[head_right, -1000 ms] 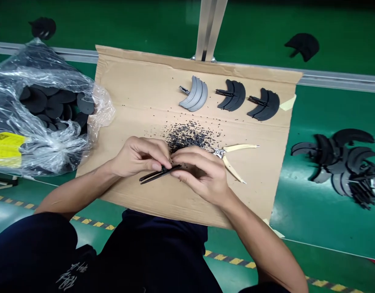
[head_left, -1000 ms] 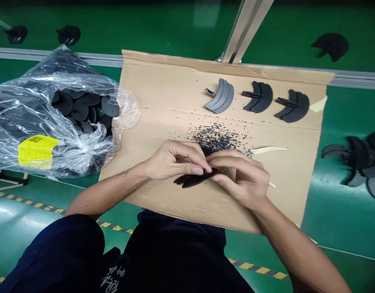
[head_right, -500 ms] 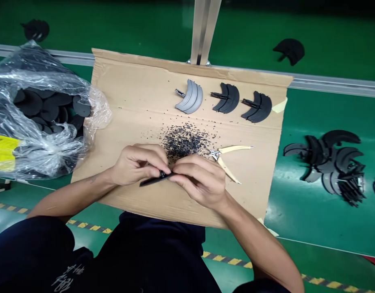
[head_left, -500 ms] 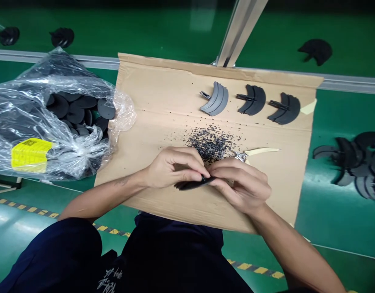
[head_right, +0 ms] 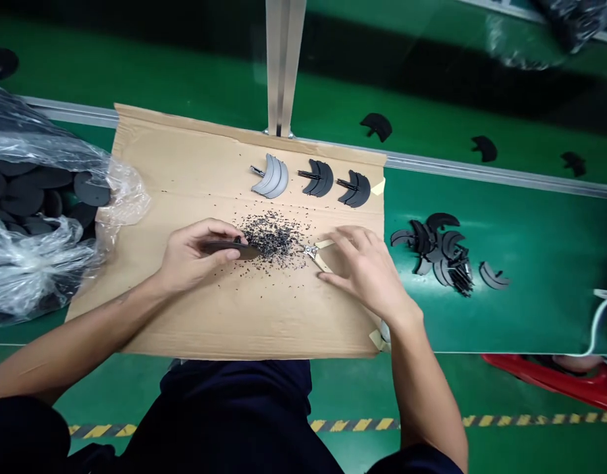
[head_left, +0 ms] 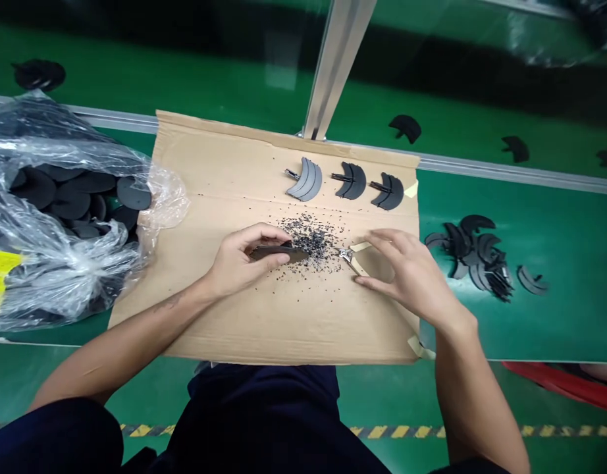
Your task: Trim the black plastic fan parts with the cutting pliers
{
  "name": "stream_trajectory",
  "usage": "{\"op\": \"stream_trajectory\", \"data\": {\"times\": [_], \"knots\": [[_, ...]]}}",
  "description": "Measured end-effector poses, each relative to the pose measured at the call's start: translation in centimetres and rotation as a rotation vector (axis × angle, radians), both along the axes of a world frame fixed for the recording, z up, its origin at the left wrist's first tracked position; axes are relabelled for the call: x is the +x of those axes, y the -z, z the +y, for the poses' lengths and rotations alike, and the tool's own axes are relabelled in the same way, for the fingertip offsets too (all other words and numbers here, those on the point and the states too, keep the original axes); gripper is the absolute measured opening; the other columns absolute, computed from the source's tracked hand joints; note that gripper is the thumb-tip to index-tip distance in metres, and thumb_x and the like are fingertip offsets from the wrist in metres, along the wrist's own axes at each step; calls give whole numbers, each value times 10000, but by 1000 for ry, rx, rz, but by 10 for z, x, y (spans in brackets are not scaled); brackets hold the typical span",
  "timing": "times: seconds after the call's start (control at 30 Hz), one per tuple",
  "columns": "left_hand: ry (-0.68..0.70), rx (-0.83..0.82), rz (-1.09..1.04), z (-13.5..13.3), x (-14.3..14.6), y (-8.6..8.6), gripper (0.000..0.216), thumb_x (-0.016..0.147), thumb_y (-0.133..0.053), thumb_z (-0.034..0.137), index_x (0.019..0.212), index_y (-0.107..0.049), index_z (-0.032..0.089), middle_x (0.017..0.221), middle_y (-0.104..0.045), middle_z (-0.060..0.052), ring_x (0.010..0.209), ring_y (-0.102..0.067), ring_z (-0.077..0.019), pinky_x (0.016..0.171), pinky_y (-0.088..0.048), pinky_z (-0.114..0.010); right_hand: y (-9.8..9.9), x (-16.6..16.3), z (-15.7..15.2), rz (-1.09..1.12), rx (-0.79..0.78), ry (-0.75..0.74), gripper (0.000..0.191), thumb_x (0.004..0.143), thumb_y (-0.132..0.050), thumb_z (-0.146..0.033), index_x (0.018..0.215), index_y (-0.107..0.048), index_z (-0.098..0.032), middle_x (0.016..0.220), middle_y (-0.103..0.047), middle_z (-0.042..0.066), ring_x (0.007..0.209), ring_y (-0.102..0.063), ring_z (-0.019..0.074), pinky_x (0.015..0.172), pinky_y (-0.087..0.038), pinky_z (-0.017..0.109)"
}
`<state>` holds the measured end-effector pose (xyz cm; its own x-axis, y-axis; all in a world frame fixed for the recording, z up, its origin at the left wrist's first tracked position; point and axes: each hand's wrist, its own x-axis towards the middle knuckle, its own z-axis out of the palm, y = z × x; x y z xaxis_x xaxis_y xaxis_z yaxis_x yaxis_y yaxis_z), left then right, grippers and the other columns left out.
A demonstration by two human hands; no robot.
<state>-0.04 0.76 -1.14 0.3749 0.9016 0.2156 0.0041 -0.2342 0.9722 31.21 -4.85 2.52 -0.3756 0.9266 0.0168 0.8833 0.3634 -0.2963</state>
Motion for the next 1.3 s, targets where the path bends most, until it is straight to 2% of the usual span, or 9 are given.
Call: {"op": "stream_trajectory", "data": {"times": [0.17, 0.27, 0.4, 0.57, 0.73, 0.9, 1.0, 1.17, 1.3], "knots": [[59, 30, 2, 2, -1, 2, 258, 835, -800, 317, 1029, -765, 150, 990, -799, -84, 899, -751, -150, 814, -605, -238, 3, -3, -3, -51, 33, -8, 457, 942, -660, -376, 1347, -585, -178, 1250, -638, 184, 1131, -637, 368, 906, -565, 547], [137, 100, 64, 3, -1, 0, 240, 859, -771, 282, 1073, -772, 173, 996, -796, -75, 901, -745, -148, 823, -599, -250, -8, -19, 4, -51, 114, -41, 406, 961, -629, -360, 1322, -592, -179, 1226, -636, 181, 1092, -644, 355, 846, -581, 508], [261, 130, 145, 6, 0, -2, 302, 893, -725, 278, 1186, -749, 207, 1024, -790, -75, 913, -738, -164, 824, -598, -286, -26, -44, 15, -77, 250, -142, 396, 954, -628, -308, 1332, -576, -199, 1266, -615, 184, 1123, -608, 373, 878, -560, 541], [165, 9, 94, 11, -2, 4, 292, 891, -727, 288, 1162, -745, 182, 1140, -779, -99, 1042, -740, -190, 924, -596, -318, -36, -51, 27, -81, 313, -190, 405, 950, -621, -292, 1345, -562, -226, 1265, -600, 180, 1141, -580, 380, 889, -545, 555], [83, -66, 30, 13, -3, 4, 257, 843, -787, 305, 1038, -749, 142, 975, -787, -72, 842, -742, -145, 728, -597, -236, -18, -51, 35, 228, 269, -127, 456, 957, -599, -375, 1384, -545, -227, 1193, -601, 165, 1075, -603, 338, 854, -553, 521], [69, 19, -25, 14, -3, -1, 204, 844, -794, 281, 1008, -770, 161, 962, -790, -71, 899, -743, -149, 819, -611, -265, 8, -69, 33, 609, 4, -50, 315, 1031, -464, -441, 1168, -618, -203, 939, -668, 69, 795, -637, 205, 696, -548, 339], [66, 38, 3, 13, -4, -3, 216, 834, -808, 295, 1006, -775, 169, 959, -792, -67, 885, -746, -149, 807, -613, -260, 16, -74, 28, 656, -15, -41, 272, 999, -565, -415, 1149, -632, -197, 901, -686, 57, 723, -627, 180, 649, -534, 309], [97, 69, 30, 11, -5, -3, 233, 834, -810, 303, 1027, -777, 177, 973, -796, -68, 885, -750, -152, 809, -608, -250, 21, -69, 25, 644, 81, -114, 334, 948, -664, -290, 1263, -637, -183, 1040, -692, 132, 896, -675, 237, 727, -580, 369], [111, 85, 31, 11, -6, -3, 234, 835, -809, 298, 1036, -779, 182, 971, -796, -70, 888, -752, -152, 815, -605, -245, 23, -68, 26, 630, 133, -141, 349, 935, -686, -282, 1268, -636, -187, 1039, -689, 135, 899, -681, 242, 745, -591, 378]]}}
